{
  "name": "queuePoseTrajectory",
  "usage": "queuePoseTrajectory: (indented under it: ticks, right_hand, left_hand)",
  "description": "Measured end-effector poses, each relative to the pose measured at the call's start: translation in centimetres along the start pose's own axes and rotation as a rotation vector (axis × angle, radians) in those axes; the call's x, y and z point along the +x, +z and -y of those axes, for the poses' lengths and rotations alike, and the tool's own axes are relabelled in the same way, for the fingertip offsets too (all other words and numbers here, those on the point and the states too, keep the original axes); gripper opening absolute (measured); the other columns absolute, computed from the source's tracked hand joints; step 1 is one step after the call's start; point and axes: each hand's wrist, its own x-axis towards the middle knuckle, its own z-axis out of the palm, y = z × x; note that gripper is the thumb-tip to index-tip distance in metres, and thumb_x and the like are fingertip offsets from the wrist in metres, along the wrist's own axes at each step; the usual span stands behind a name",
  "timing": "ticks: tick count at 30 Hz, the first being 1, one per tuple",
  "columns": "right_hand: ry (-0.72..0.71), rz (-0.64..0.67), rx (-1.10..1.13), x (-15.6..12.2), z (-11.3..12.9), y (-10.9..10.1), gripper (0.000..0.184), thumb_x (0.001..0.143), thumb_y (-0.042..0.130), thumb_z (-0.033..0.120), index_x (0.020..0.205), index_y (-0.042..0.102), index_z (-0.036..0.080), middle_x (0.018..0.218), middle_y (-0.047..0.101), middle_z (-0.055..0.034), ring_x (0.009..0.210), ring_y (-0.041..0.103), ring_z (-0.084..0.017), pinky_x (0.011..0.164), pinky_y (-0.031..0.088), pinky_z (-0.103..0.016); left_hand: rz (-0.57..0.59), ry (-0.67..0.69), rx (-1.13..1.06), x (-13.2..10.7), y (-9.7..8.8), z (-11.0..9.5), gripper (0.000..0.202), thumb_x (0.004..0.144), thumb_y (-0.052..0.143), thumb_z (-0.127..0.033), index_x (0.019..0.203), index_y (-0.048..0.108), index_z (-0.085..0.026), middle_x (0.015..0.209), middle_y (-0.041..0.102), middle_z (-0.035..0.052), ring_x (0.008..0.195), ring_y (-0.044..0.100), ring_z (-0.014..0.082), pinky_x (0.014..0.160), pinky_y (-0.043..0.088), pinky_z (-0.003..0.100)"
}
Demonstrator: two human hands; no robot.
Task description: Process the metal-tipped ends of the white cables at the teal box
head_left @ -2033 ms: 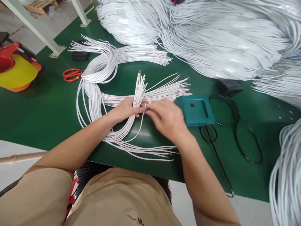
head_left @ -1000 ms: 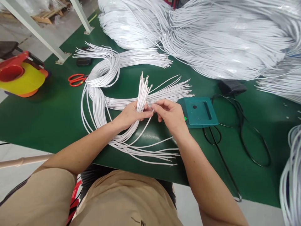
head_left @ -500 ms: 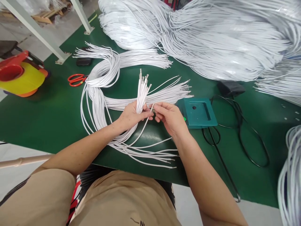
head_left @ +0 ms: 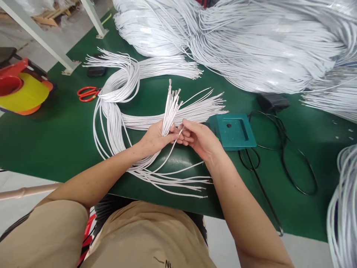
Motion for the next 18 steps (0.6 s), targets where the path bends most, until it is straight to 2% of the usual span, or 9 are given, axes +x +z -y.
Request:
queuePoseTrajectory:
  ticks: [5,9,12,15,18]
  right_hand:
    - [-0.003,0.04,0.077,-0.1,0.0,-0.3,0.032,0.074,0.076,0.039,0.062,0.059,0.015,0.057,0.052,0.0037,0.054,0.048,-0.007,0.056,0.041,-0.022]
    - [-0.094,-0.075,-0.03,-0.2,0.0,0.1,0.024,0.074,0.075,0.037,0.07,0.065,0.015,0.062,0.058,0.0025,0.056,0.051,-0.008,0.062,0.046,-0.025]
    - [-0.222,-0.189,-0.247,-0.3,-0.1,0.4,0.019,0.076,0.071,0.034,0.078,0.069,0.016,0.064,0.062,0.0017,0.059,0.054,-0.01,0.065,0.048,-0.026]
    - [-0.36,-0.288,-0.555,-0.3,-0.5,0.5,0.013,0.081,0.064,0.029,0.077,0.067,0.017,0.067,0.063,0.0007,0.064,0.056,-0.013,0.067,0.046,-0.028]
    - [-0.572,-0.403,-1.02,-0.3,-1.1,0.6,0.018,0.089,0.053,0.023,0.074,0.062,0.018,0.075,0.063,-0.0027,0.07,0.055,-0.016,0.067,0.041,-0.029]
  left_hand:
    - [-0.018,0.016,-0.027,0.3,-0.7,0.7,0.024,0.074,0.072,-0.021,0.085,0.052,-0.015,0.083,0.065,-0.0001,0.068,0.065,0.0102,0.066,0.055,0.024]
    - [0.075,0.055,-0.111,0.4,-0.9,0.7,0.041,0.078,0.071,-0.024,0.114,0.053,-0.016,0.081,0.066,-0.0007,0.072,0.067,0.0118,0.066,0.054,0.023]
    - [0.129,0.036,-0.166,0.4,-0.9,0.6,0.053,0.079,0.071,-0.025,0.128,0.051,-0.017,0.077,0.064,-0.0016,0.072,0.067,0.0117,0.066,0.052,0.022]
    - [0.17,-0.045,-0.233,0.5,-1.2,0.6,0.05,0.078,0.073,-0.027,0.124,0.057,-0.017,0.079,0.064,-0.0007,0.073,0.067,0.0115,0.066,0.051,0.021]
    - [0.191,-0.17,-0.362,0.7,-1.5,0.7,0.047,0.075,0.076,-0.024,0.119,0.061,-0.018,0.081,0.066,0.0003,0.07,0.067,0.0098,0.064,0.05,0.018]
